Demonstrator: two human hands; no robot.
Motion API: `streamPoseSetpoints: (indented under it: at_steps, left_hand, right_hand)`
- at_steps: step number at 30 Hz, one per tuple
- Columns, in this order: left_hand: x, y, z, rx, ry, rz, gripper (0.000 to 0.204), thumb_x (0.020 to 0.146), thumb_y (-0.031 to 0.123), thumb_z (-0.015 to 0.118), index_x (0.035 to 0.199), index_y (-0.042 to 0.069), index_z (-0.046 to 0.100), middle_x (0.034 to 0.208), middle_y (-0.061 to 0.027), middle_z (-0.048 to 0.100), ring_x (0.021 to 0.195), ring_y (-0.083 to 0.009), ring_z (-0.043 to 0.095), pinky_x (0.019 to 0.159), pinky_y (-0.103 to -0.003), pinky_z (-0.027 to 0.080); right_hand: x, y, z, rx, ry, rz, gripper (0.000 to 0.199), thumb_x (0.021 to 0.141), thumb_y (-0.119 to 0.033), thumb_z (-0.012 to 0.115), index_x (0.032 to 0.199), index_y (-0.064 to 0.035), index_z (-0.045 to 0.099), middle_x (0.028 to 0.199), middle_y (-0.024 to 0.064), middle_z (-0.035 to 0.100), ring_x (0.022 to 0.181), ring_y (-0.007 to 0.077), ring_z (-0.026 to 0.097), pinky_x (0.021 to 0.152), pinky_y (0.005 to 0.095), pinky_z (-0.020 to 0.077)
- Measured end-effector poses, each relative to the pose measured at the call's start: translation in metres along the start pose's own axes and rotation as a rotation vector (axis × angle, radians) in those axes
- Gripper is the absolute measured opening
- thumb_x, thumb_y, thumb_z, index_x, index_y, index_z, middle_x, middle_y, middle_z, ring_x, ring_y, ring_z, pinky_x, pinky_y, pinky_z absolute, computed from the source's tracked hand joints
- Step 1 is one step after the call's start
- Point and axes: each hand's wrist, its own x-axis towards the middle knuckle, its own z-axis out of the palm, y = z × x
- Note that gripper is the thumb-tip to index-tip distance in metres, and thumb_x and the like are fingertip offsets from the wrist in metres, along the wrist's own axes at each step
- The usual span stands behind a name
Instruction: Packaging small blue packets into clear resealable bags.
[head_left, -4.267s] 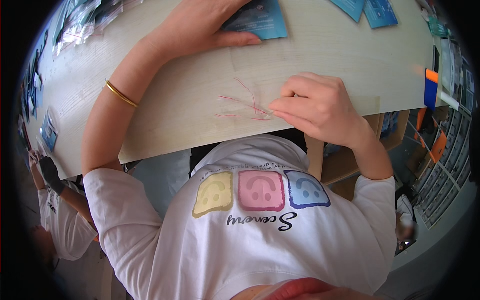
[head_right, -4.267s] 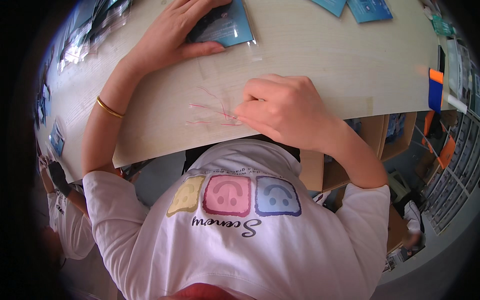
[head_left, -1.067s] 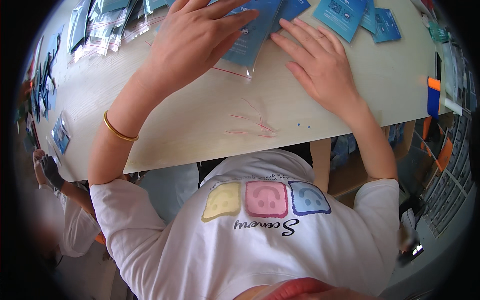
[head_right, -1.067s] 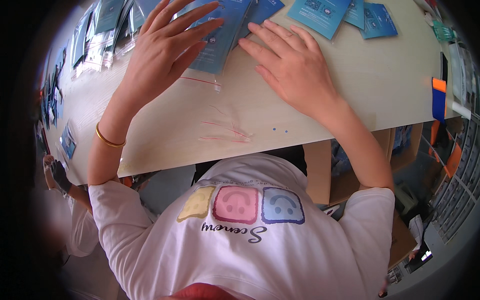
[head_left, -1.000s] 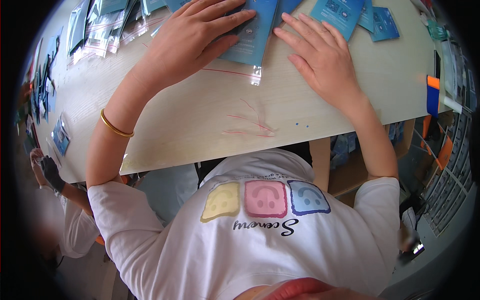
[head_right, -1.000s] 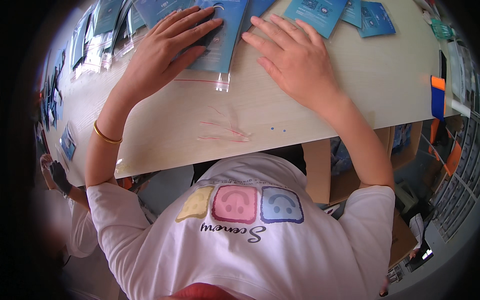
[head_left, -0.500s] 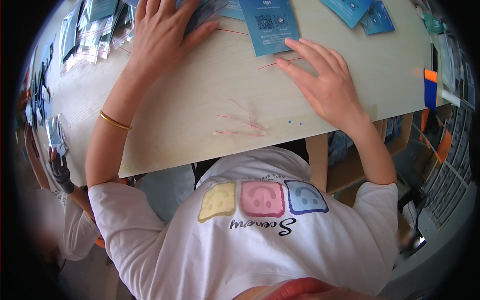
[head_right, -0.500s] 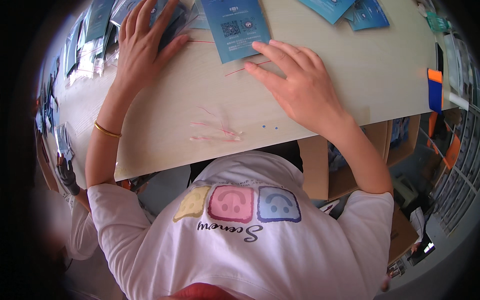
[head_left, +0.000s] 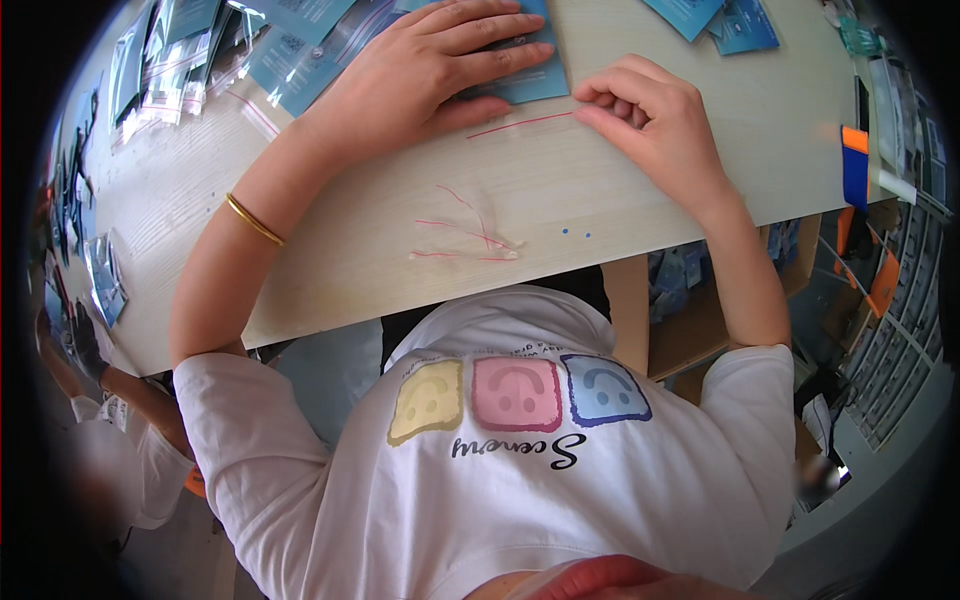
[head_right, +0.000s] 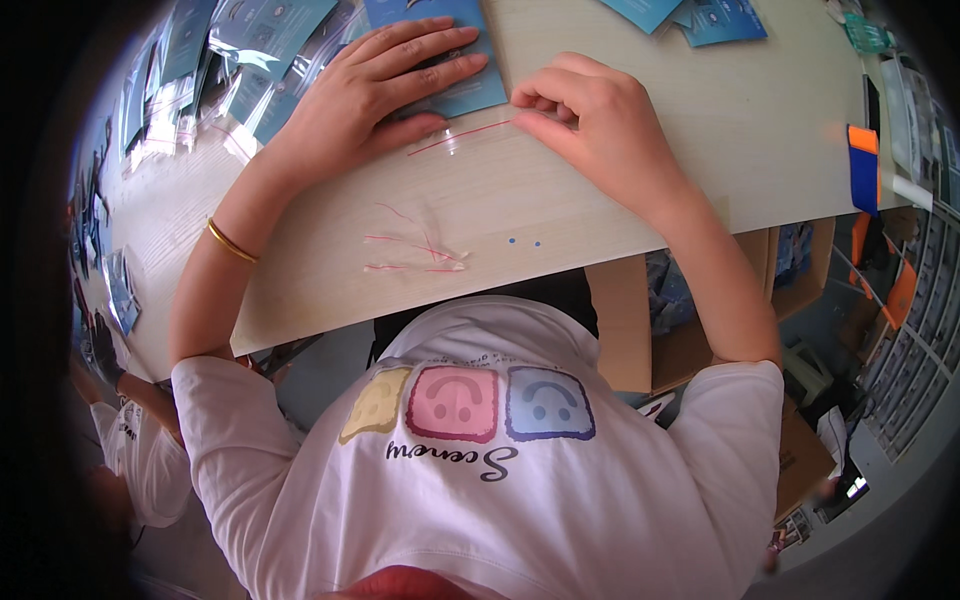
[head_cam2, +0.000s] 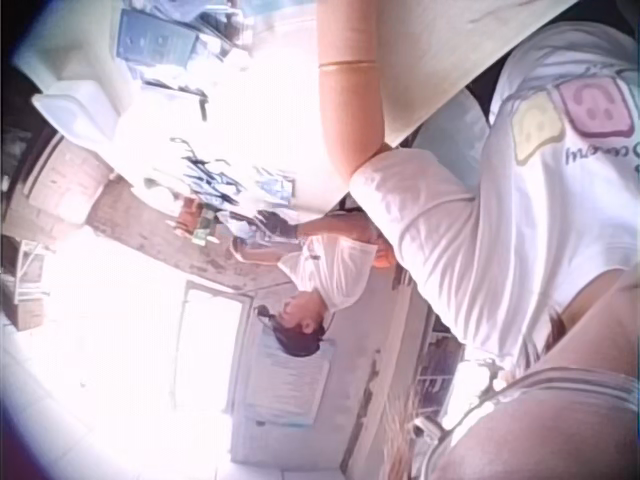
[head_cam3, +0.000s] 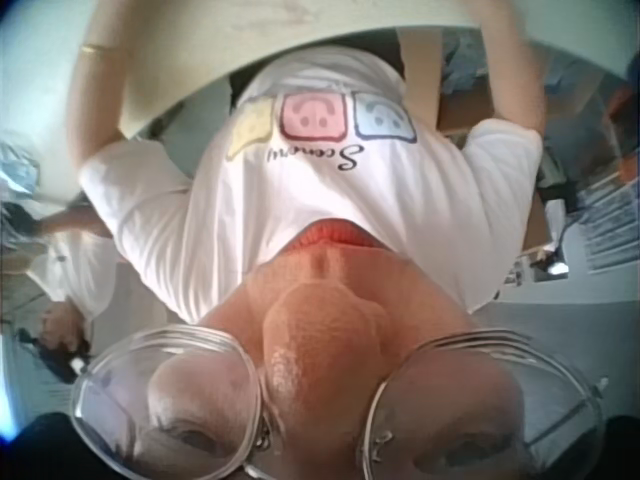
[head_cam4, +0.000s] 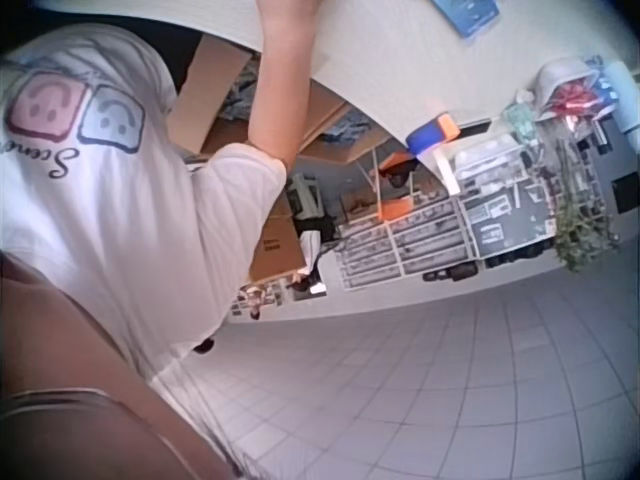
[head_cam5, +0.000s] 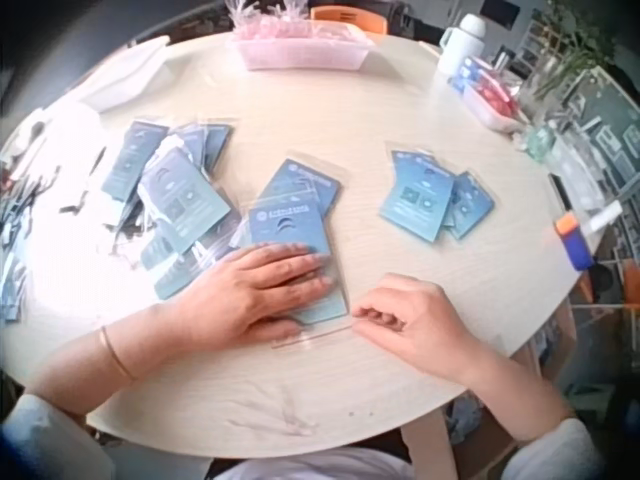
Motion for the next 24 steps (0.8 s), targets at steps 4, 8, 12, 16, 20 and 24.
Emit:
streamPoseSetpoints:
  at_steps: [4, 8, 12, 16, 20, 24]
  left_hand:
    - [-0.001, 0.0, -0.004, 0.012, 0.027, 0.025, 0.056, 0.086, 0.026, 0.072, 0.14, 0.014, 0.059, 0.145, -0.0053, 0.056, 0.132, -0.0299, 0.052, 0.108, -0.044, 0.044]
    - [-0.003, -0.004, -0.01, -0.107, -0.092, 0.024, 0.059, 0.094, 0.032, 0.066, 0.145, 0.007, 0.052, 0.15, -0.0159, 0.047, 0.137, -0.0356, 0.045, 0.113, -0.046, 0.037]
    - [-0.015, -0.038, 0.033, -0.027, 0.355, 0.377, 0.058, 0.095, 0.033, 0.064, 0.145, 0.008, 0.052, 0.151, -0.0158, 0.047, 0.137, -0.0348, 0.045, 0.113, -0.045, 0.037]
    - [-0.005, -0.007, -0.009, -0.115, -0.064, 0.048, 0.058, 0.095, 0.034, 0.063, 0.146, 0.008, 0.051, 0.152, -0.015, 0.047, 0.137, -0.0343, 0.045, 0.114, -0.045, 0.037]
    - [-0.009, -0.008, -0.01, -0.084, -0.055, 0.049, 0.058, 0.096, 0.034, 0.062, 0.146, 0.009, 0.051, 0.152, -0.0147, 0.046, 0.138, -0.034, 0.044, 0.114, -0.045, 0.036]
    - [-0.009, -0.008, -0.009, -0.033, -0.039, 0.068, 0.057, 0.096, 0.031, 0.062, 0.147, 0.008, 0.049, 0.151, -0.0154, 0.047, 0.137, -0.0344, 0.046, 0.114, -0.045, 0.038]
  right_hand:
    - [0.007, -0.004, 0.0, -0.037, -0.076, -0.013, 0.01, 0.084, -0.007, 0.074, 0.088, -0.0022, 0.067, 0.081, 0.0076, 0.063, 0.068, 0.0208, 0.063, 0.063, 0.0313, 0.0507]
    - [0.009, -0.009, 0.005, -0.211, -0.1, -0.121, 0.009, 0.079, -0.005, 0.072, 0.082, -0.0041, 0.063, 0.077, 0.0073, 0.06, 0.07, 0.0244, 0.063, 0.062, 0.0355, 0.0501]
    - [-0.021, -0.049, 0.024, 0.195, -0.34, -0.327, 0.017, 0.07, 0.002, 0.072, 0.08, -0.0052, 0.06, 0.076, 0.0058, 0.057, 0.066, 0.0233, 0.058, 0.057, 0.0328, 0.0467]
    - [-0.035, -0.051, 0.044, 0.036, -0.187, -0.324, 0.016, 0.071, 0.001, 0.074, 0.079, -0.0067, 0.062, 0.074, 0.0044, 0.056, 0.067, 0.0226, 0.06, 0.055, 0.0345, 0.0467]
    - [-0.03, -0.048, 0.036, -0.054, -0.213, -0.343, 0.015, 0.075, -0.007, 0.077, 0.088, -0.0073, 0.069, 0.078, 0.0032, 0.06, 0.072, 0.022, 0.063, 0.059, 0.0344, 0.0498]
    - [-0.015, -0.029, 0.008, -0.15, 0.031, -0.213, 0.022, 0.077, -0.015, 0.08, 0.097, -0.0106, 0.073, 0.087, 0.0019, 0.063, 0.078, 0.0209, 0.064, 0.064, 0.0354, 0.0526]
